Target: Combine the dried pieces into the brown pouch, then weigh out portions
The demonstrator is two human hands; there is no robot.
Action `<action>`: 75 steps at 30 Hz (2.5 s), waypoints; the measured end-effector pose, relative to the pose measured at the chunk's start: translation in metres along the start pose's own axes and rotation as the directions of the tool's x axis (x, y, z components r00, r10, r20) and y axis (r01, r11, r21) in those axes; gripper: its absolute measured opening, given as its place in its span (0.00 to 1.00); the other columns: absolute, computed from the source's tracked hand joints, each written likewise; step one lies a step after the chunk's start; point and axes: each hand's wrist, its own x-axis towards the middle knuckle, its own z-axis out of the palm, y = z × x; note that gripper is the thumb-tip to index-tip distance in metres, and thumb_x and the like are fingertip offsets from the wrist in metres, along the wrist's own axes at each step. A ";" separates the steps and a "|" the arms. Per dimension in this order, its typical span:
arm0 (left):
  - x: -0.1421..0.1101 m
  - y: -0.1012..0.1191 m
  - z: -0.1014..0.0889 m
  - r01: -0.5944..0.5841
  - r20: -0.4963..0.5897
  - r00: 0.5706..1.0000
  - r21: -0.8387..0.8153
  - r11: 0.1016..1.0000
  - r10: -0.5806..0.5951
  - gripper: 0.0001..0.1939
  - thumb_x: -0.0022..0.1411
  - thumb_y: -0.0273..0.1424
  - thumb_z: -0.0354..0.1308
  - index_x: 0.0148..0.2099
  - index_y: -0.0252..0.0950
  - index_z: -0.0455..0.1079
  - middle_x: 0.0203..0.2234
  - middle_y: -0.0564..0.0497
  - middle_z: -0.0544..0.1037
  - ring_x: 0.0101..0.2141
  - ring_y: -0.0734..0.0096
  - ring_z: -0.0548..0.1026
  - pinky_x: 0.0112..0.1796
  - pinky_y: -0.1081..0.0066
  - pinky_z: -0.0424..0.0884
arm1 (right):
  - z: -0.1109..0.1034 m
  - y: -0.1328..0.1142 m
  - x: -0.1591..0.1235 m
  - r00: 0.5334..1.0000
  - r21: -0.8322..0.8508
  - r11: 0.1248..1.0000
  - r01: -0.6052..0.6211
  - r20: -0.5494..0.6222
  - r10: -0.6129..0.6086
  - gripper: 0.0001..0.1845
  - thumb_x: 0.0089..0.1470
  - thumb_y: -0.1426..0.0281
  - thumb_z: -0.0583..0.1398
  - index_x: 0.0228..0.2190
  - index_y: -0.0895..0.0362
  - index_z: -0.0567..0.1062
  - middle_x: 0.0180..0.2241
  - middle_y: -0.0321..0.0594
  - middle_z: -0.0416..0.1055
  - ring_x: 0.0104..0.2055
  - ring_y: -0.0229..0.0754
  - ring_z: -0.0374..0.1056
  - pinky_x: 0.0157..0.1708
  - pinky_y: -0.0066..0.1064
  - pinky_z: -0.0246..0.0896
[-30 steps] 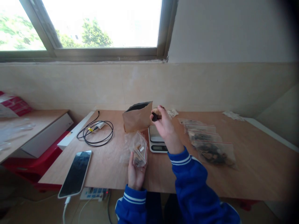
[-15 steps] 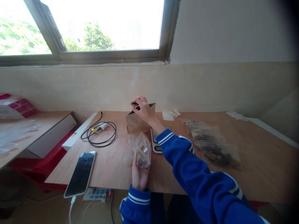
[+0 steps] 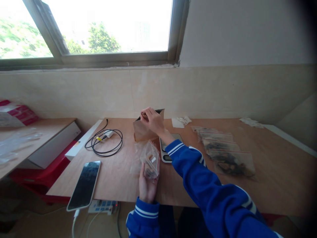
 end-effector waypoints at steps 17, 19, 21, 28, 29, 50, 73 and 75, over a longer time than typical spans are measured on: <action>0.001 0.000 -0.003 -0.003 -0.025 1.000 0.012 1.000 0.003 0.18 0.66 0.32 0.47 0.55 0.32 0.66 0.46 0.42 0.76 0.49 0.60 0.73 0.47 0.65 0.72 | -0.010 -0.006 0.001 0.971 -0.123 0.968 -0.217 -0.131 0.201 0.08 0.57 0.64 0.56 0.36 0.55 0.72 0.40 0.45 0.67 0.44 0.49 0.61 0.46 0.41 0.52; 0.001 0.000 -0.003 0.000 -0.031 1.000 0.014 1.000 0.000 0.18 0.66 0.32 0.48 0.55 0.32 0.66 0.47 0.41 0.76 0.50 0.60 0.72 0.46 0.65 0.72 | -0.011 -0.002 -0.001 0.974 -0.083 0.975 -0.204 -0.117 0.194 0.10 0.58 0.64 0.55 0.35 0.54 0.74 0.40 0.44 0.66 0.44 0.48 0.62 0.46 0.40 0.52; 0.001 0.000 -0.004 -0.003 -0.028 1.000 0.012 1.000 0.003 0.19 0.66 0.32 0.48 0.56 0.31 0.65 0.47 0.40 0.76 0.50 0.59 0.72 0.47 0.65 0.72 | -0.014 0.002 -0.002 0.978 -0.072 0.979 -0.188 -0.100 0.181 0.11 0.58 0.63 0.55 0.34 0.53 0.75 0.39 0.44 0.66 0.43 0.47 0.62 0.47 0.41 0.52; 0.002 0.000 -0.006 0.015 -0.013 1.000 -0.005 1.000 -0.015 0.20 0.66 0.32 0.46 0.59 0.35 0.62 0.46 0.43 0.77 0.48 0.62 0.74 0.45 0.66 0.73 | -0.025 0.005 -0.005 0.985 0.146 0.977 -0.158 -0.047 0.166 0.11 0.58 0.63 0.55 0.40 0.53 0.73 0.38 0.41 0.65 0.41 0.43 0.64 0.45 0.36 0.57; 0.002 0.000 -0.005 0.016 -0.010 1.000 -0.008 1.000 -0.016 0.20 0.67 0.32 0.46 0.59 0.35 0.62 0.46 0.43 0.77 0.47 0.62 0.74 0.45 0.66 0.73 | -0.026 0.004 -0.006 0.981 0.153 0.973 -0.172 -0.068 0.184 0.12 0.57 0.63 0.56 0.41 0.54 0.72 0.39 0.42 0.65 0.41 0.44 0.64 0.45 0.36 0.57; -0.001 0.000 -0.004 0.037 -0.014 0.999 -0.002 0.999 -0.037 0.23 0.66 0.39 0.44 0.60 0.36 0.60 0.47 0.45 0.76 0.48 0.64 0.73 0.47 0.65 0.69 | -0.098 -0.037 -0.054 0.828 0.729 0.448 -0.518 0.297 0.475 0.14 0.53 0.58 0.58 0.27 0.55 0.76 0.22 0.33 0.68 0.25 0.35 0.62 0.27 0.26 0.57; -0.005 -0.006 0.006 -0.063 -0.016 0.998 0.142 0.988 0.066 0.22 0.62 0.22 0.51 0.57 0.43 0.64 0.50 0.50 0.73 0.45 0.74 0.74 0.43 0.76 0.70 | -0.082 -0.029 -0.131 0.710 0.383 0.743 -0.549 0.683 0.172 0.18 0.56 0.59 0.56 0.44 0.55 0.73 0.45 0.44 0.69 0.49 0.47 0.64 0.52 0.40 0.57; -0.003 -0.007 0.005 -0.078 -0.043 0.995 0.140 0.987 0.085 0.19 0.63 0.23 0.51 0.55 0.39 0.66 0.49 0.48 0.74 0.48 0.72 0.73 0.46 0.75 0.69 | -0.083 -0.029 -0.134 0.709 0.367 0.769 -0.523 0.688 0.154 0.20 0.55 0.58 0.57 0.46 0.54 0.71 0.47 0.44 0.66 0.52 0.47 0.61 0.54 0.40 0.54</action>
